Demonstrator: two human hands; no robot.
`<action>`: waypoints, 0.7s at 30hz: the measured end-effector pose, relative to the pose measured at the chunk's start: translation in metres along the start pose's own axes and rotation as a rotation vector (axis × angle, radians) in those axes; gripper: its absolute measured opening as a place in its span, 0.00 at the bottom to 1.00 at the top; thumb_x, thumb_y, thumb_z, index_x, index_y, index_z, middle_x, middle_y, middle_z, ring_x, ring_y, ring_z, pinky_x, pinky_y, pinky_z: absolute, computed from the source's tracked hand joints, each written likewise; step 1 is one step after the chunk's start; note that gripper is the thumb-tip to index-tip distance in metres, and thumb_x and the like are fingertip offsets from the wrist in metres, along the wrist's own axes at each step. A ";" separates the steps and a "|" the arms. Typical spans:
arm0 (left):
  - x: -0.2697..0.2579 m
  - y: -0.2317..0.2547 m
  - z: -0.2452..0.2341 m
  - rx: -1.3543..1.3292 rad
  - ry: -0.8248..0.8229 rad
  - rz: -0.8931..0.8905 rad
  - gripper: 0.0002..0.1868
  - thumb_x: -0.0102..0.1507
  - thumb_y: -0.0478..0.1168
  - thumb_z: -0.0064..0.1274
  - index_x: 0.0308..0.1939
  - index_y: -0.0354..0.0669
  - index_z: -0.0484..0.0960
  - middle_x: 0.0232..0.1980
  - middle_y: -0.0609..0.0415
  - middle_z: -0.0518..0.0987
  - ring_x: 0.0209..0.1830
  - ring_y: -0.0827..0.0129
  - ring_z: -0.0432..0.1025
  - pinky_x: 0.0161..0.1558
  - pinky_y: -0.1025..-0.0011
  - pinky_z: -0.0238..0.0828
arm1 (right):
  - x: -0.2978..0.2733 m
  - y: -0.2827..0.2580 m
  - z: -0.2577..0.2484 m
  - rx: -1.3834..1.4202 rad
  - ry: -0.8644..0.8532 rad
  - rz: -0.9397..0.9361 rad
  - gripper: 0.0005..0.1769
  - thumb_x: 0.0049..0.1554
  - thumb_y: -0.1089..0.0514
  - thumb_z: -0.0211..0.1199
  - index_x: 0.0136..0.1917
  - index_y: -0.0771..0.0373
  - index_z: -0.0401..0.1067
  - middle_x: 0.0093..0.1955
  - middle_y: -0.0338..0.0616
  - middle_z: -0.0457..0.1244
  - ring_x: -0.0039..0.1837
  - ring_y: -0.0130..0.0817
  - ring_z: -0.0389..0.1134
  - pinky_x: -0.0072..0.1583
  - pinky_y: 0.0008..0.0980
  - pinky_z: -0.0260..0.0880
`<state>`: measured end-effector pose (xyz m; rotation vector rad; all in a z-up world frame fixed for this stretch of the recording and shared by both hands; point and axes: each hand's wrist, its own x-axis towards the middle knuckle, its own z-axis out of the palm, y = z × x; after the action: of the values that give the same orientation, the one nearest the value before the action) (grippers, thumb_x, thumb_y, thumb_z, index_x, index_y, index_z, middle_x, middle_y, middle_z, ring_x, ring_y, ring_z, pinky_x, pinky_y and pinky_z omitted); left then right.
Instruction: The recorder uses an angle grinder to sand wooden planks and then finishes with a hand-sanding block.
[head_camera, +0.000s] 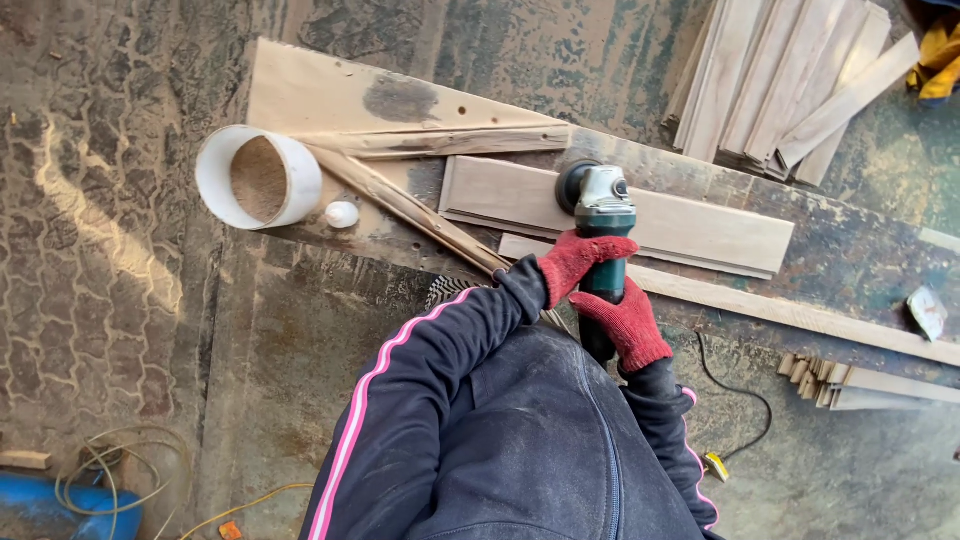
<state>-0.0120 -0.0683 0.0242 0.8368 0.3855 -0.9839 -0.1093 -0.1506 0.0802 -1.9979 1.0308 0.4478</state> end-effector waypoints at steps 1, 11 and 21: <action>0.001 -0.002 0.005 0.004 -0.006 -0.005 0.33 0.43 0.43 0.77 0.48 0.33 0.82 0.36 0.41 0.82 0.41 0.51 0.81 0.50 0.54 0.78 | -0.001 0.006 -0.003 0.003 0.006 0.005 0.37 0.34 0.36 0.85 0.49 0.58 0.75 0.40 0.53 0.67 0.48 0.45 0.70 0.53 0.45 0.69; -0.005 -0.002 0.005 0.043 -0.005 -0.008 0.40 0.40 0.46 0.79 0.51 0.29 0.82 0.39 0.36 0.82 0.44 0.45 0.80 0.53 0.53 0.77 | -0.011 0.003 -0.003 0.080 -0.014 -0.038 0.36 0.34 0.40 0.87 0.48 0.60 0.76 0.40 0.54 0.67 0.47 0.44 0.69 0.53 0.43 0.69; -0.029 0.009 -0.057 -0.076 0.102 0.037 0.34 0.43 0.43 0.78 0.50 0.32 0.83 0.38 0.37 0.83 0.43 0.48 0.81 0.50 0.54 0.79 | -0.002 -0.020 0.037 -0.099 -0.158 -0.097 0.38 0.32 0.39 0.87 0.49 0.58 0.76 0.42 0.54 0.68 0.50 0.48 0.71 0.55 0.44 0.69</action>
<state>-0.0153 -0.0058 0.0098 0.8248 0.4899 -0.8890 -0.0928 -0.1134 0.0699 -2.0534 0.8248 0.6043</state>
